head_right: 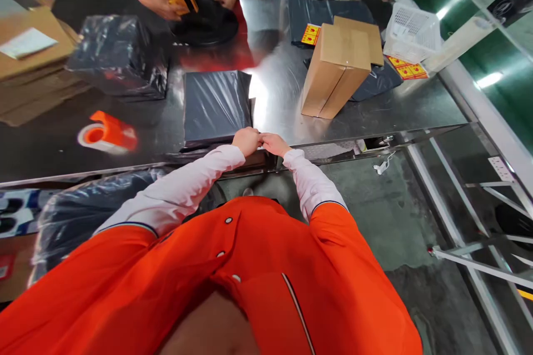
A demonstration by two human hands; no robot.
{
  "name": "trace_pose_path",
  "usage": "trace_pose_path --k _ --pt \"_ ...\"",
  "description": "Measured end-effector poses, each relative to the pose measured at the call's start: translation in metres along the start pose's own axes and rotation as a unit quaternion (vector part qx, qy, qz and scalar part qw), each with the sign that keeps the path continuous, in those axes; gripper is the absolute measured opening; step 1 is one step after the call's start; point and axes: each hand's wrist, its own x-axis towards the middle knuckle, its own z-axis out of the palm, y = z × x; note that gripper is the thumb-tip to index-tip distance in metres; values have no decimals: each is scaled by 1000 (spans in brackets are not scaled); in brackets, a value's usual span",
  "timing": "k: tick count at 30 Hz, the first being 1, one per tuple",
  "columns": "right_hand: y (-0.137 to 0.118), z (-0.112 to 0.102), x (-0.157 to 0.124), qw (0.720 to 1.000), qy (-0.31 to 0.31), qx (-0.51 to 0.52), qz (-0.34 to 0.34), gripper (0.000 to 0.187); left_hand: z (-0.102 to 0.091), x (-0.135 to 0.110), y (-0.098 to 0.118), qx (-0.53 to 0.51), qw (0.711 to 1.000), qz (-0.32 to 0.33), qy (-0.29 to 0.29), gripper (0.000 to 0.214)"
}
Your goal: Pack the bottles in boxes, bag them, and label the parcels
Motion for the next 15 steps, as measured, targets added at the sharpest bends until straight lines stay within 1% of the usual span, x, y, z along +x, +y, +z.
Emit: trace_pose_path --k 6,10,12,15 --pt "3 -1 3 1000 -6 3 -10 22 0 1 -9 -15 999 32 4 27" --pt "4 -1 5 999 -19 12 -24 21 3 2 -10 -28 999 43 1 24" --pt "6 -1 4 999 -21 16 -29 22 7 -5 -10 -38 998 51 2 24" --pt "8 0 2 999 -17 21 -31 25 15 -25 -10 -71 994 79 5 22"
